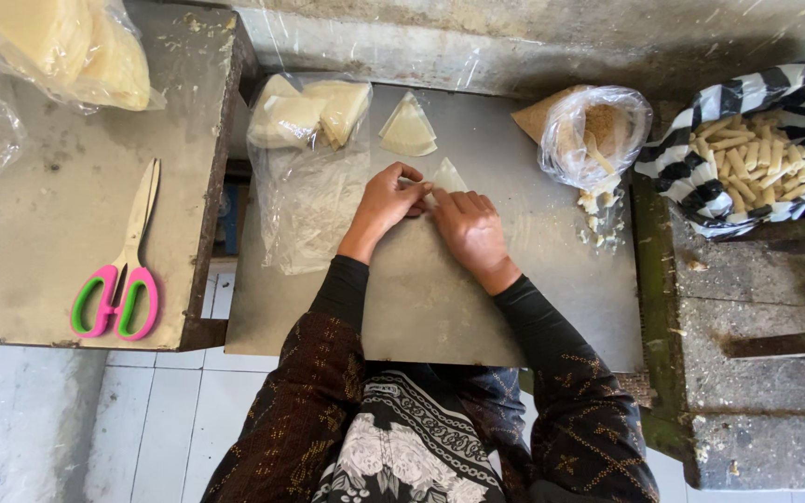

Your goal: The person portions a filling onto small pieces of dough using a wooden spoon and then rolls each piece into a cylindrical shape by hand.

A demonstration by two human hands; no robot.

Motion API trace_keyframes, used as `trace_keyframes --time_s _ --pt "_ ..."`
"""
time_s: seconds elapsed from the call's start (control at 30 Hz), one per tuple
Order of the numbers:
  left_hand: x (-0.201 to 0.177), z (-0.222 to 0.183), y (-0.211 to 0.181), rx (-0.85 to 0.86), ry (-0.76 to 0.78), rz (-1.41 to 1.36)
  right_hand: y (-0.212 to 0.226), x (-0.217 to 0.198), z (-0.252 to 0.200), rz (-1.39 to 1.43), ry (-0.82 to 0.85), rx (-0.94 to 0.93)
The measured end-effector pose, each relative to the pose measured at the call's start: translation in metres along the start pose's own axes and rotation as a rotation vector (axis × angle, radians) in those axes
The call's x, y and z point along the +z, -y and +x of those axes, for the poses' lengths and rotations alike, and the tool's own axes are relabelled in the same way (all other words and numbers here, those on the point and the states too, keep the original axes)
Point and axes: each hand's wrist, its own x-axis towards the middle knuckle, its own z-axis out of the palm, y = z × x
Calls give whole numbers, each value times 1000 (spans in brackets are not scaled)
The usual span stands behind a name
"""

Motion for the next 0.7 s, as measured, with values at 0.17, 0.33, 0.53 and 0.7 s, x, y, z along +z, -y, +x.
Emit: trace_keyframes --time_s 0.17,0.33,0.53,0.7 --pt "5 -1 12 105 -60 198 -77 -13 -19 -178 -161 102" --pt "18 -10 13 337 -158 467 -175 -56 -49 -471 -387 409" --pt "23 -14 9 417 -151 601 -195 -37 -68 -353 -124 689" --pt "19 -5 24 437 -187 525 -176 -40 -64 -155 -265 603"
